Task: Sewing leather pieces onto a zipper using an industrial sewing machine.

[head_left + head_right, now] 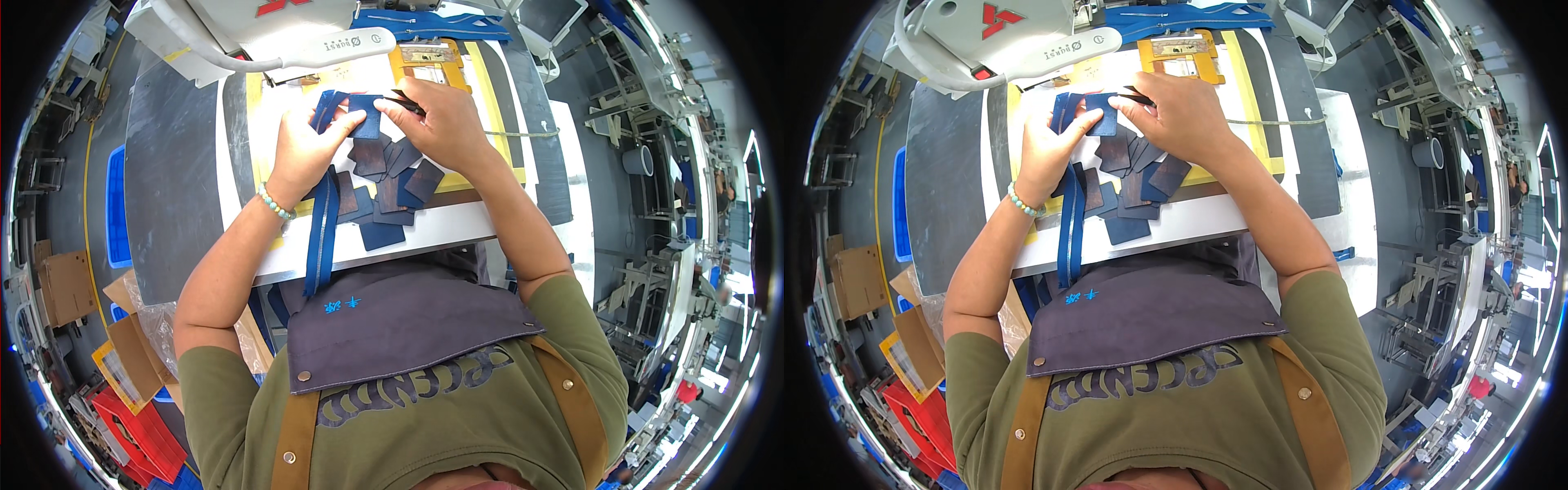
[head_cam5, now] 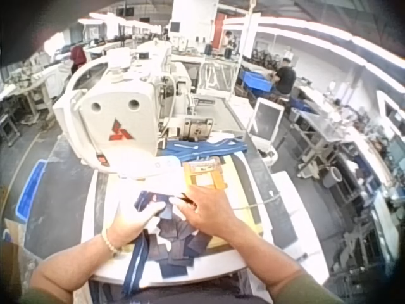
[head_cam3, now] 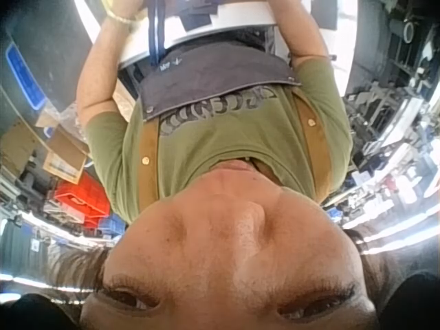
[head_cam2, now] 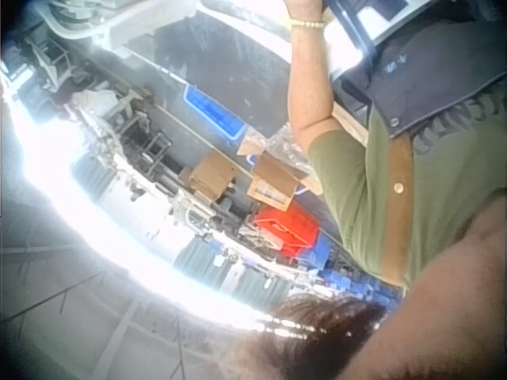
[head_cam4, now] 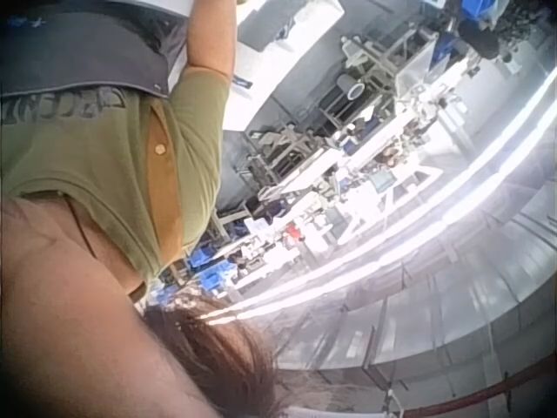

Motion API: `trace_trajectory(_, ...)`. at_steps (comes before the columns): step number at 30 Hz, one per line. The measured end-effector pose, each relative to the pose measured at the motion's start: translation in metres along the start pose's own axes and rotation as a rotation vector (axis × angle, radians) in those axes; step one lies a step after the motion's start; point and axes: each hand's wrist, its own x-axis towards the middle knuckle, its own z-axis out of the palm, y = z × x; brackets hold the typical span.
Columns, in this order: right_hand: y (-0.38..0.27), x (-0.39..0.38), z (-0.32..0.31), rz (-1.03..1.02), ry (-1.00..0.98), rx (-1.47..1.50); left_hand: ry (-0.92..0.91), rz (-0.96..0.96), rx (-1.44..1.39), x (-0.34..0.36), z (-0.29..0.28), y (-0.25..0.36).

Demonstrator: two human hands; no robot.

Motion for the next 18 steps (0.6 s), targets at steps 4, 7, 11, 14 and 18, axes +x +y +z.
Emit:
trace_trajectory(4, -0.0001, -0.0003, 0.0010, -0.010, 0.008, 0.007, -0.011, 0.003, 0.023, 0.0000, -0.0006, -0.0017)
trace_trajectory(7, -0.0004, -0.0015, 0.0013, -0.023, 0.011, 0.012, -0.016, 0.004, 0.043, -0.0002, -0.0017, -0.0054)
trace_trajectory(11, 0.0013, -0.0018, 0.0004, -0.050, 0.013, 0.012, -0.022, -0.020, 0.010, -0.0003, -0.0009, -0.0024)
trace_trajectory(14, 0.0042, -0.0011, -0.0009, -0.091, -0.026, 0.095, -0.044, -0.038, -0.019, 0.0005, -0.0022, 0.0008)
trace_trajectory(18, 0.0003, -0.0021, -0.0029, -0.188, -0.113, 0.154, 0.007, -0.021, 0.016, 0.0000, -0.0016, -0.0028)
